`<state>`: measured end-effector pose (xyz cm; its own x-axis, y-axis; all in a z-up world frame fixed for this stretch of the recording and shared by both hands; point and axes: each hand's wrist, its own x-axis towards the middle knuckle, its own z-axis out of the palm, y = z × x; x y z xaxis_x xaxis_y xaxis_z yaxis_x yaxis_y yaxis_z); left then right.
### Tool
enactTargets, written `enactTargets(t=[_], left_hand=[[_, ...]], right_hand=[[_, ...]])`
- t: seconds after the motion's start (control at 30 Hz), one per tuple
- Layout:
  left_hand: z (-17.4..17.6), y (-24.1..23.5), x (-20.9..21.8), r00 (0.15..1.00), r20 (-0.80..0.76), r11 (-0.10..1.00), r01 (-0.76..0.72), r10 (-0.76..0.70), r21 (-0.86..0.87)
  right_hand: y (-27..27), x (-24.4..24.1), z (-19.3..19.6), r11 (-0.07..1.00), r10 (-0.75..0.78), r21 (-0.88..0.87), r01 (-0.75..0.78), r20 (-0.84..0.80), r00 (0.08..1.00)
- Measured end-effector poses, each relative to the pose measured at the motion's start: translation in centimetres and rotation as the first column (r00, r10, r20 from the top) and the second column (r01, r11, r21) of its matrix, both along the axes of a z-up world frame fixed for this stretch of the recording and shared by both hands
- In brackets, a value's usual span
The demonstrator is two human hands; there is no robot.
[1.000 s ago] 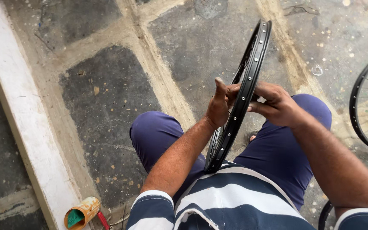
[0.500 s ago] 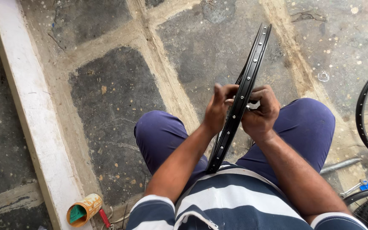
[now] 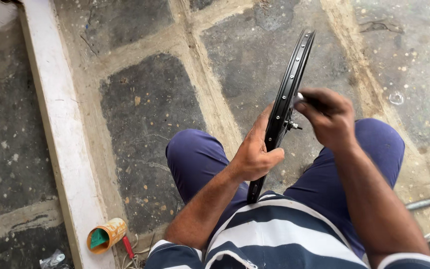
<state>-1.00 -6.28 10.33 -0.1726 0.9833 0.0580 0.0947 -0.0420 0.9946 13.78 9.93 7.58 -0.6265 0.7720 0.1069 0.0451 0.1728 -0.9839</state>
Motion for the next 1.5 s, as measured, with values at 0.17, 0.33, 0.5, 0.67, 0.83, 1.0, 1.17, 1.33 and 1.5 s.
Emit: enactTargets(t=[0.17,0.33,0.5,0.67,0.83,1.0,1.17,1.33,1.5], left_hand=[[-0.4,0.5,-0.5,0.989,-0.124,0.995,-0.074,0.081,0.064],[-0.7,0.1,-0.1,0.984,-0.130,0.992,-0.124,0.125,0.016],[-0.8,0.0,0.2,0.973,-0.196,0.992,-0.122,0.124,0.026],[-0.7,0.1,0.5,0.969,-0.214,0.991,-0.130,0.122,-0.023],[-0.1,0.1,0.5,0.995,-0.039,0.996,-0.091,0.090,-0.027],[0.3,0.2,1.1,0.989,-0.099,0.992,-0.118,0.113,-0.042],[0.3,0.0,0.6,0.996,-0.001,0.996,-0.092,0.092,-0.011],[0.8,0.1,1.5,0.983,-0.163,0.996,-0.089,0.085,-0.012],[0.8,0.8,1.5,0.987,-0.141,0.997,-0.075,0.073,-0.007]], right_hand=[[-1.6,0.4,-2.8,0.974,0.223,0.038,-0.221,-0.054,0.973],[-3.6,-1.2,-7.0,0.952,0.037,-0.260,-0.159,-0.417,0.908],[-3.7,-0.9,-7.0,0.876,0.057,-0.416,-0.243,-0.412,0.909],[-1.9,-1.9,-3.6,0.754,0.093,-0.574,-0.318,-0.386,0.918],[-2.2,-1.8,-4.2,0.949,0.042,0.314,-0.019,-0.069,0.997],[-3.4,-3.3,-5.5,0.673,-0.258,0.679,0.294,-0.157,0.953],[-3.6,0.2,-3.9,0.919,0.115,-0.273,-0.285,-0.506,0.855],[0.7,1.0,-2.8,0.818,0.334,-0.391,-0.422,-0.274,0.902],[0.5,-0.3,-2.3,0.954,0.269,-0.082,-0.289,-0.199,0.942]])
